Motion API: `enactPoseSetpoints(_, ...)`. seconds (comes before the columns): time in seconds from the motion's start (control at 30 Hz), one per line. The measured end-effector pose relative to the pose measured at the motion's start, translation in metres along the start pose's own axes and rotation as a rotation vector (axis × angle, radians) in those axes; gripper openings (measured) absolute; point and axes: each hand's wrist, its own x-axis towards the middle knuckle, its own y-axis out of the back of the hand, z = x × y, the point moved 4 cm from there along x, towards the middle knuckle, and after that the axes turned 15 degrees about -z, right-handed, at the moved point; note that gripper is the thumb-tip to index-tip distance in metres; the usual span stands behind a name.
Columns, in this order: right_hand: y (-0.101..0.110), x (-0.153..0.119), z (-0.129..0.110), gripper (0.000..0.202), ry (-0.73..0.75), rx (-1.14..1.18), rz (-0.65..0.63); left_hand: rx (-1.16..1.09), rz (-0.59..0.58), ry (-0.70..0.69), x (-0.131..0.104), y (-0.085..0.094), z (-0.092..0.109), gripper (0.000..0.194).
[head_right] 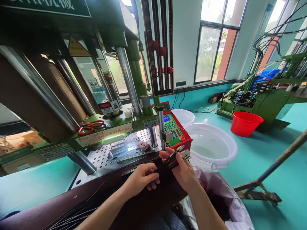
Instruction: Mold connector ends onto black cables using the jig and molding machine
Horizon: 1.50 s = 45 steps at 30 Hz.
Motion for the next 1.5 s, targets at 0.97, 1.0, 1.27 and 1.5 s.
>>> enactPoseSetpoints(0.97, -0.02, -0.032, 0.0, 0.024, -0.179, -0.555, -0.202, -0.213, -0.533, 0.002, -0.026, -0.05, 0.001, 0.048)
enactPoseSetpoints(1.0, -0.024, -0.034, 0.014, 0.024, -0.273, -0.483, -0.266, -0.329, -0.543, -0.003, -0.033, -0.06, -0.009, 0.045)
enactPoseSetpoints(1.27, -0.029, -0.027, 0.09, 0.046, -0.547, -0.044, -0.328, -0.93, 0.086, 0.014, -0.049, -0.089, -0.102, 0.05)
enactPoseSetpoints(1.5, -0.072, 0.007, 0.079, 0.035, -0.583, -0.878, -0.877, -0.885, 0.231, -0.041, -0.053, -0.073, -0.092, 0.05)
